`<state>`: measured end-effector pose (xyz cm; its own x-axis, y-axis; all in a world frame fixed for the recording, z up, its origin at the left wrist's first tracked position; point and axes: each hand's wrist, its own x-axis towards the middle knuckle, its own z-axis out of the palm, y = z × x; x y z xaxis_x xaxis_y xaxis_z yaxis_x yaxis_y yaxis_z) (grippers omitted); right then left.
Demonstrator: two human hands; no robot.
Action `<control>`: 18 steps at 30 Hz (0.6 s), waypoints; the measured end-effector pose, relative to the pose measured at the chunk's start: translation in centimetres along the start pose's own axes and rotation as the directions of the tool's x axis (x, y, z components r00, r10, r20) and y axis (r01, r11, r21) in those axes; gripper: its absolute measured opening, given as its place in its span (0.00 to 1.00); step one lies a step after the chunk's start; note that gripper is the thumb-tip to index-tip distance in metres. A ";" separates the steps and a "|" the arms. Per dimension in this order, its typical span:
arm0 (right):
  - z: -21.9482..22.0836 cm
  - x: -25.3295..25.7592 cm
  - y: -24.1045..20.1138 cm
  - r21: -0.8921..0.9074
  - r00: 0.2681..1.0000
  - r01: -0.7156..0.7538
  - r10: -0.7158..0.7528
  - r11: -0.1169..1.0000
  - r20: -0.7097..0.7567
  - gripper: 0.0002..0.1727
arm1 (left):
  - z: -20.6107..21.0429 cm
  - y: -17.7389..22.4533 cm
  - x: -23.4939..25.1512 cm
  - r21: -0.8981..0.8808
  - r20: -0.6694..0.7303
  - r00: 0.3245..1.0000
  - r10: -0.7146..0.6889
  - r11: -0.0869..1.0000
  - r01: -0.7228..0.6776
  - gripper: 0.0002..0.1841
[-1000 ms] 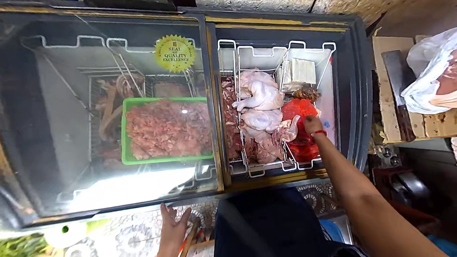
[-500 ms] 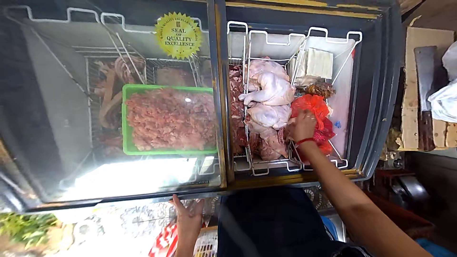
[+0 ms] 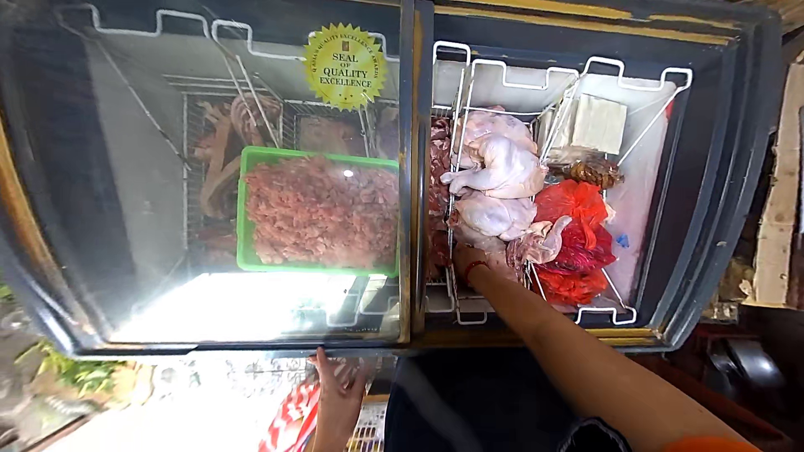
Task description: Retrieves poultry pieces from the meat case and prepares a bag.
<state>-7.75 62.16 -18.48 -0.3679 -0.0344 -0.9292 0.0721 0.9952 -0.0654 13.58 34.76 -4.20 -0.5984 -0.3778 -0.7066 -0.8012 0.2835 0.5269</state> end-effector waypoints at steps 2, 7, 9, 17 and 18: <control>-0.1 -0.2 0.8 -0.072 0.998 0.067 -0.066 0.995 0.012 0.25 | 0.1 -0.1 0.1 0.034 -0.003 1.000 0.007 0.999 -0.007 0.60; -0.6 -2.0 4.6 -0.245 0.963 0.268 -0.262 0.932 0.055 0.25 | 0.9 -0.9 0.5 0.059 -0.039 0.997 0.067 0.996 -0.064 0.61; -0.2 -3.1 6.5 -0.289 0.939 0.337 -0.343 0.896 0.033 0.24 | 1.1 -0.9 0.5 0.081 -0.045 0.995 0.085 0.993 -0.081 0.61; 0.9 -11.7 13.3 -0.159 0.517 0.468 -0.415 0.869 -0.748 0.14 | 1.5 -0.7 0.3 0.135 -0.051 0.987 0.154 0.980 -0.146 0.62; 0.1 -12.8 13.7 -0.130 0.458 0.468 -0.366 0.874 -0.810 0.12 | 1.6 -0.8 0.3 0.132 -0.053 0.983 0.178 0.977 -0.170 0.62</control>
<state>-1.93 76.24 -7.55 -0.9460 -0.3063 -0.1066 -0.2301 0.8655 -0.4450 14.04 35.88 -5.57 -0.7305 -0.3679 -0.5754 -0.6809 0.4575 0.5720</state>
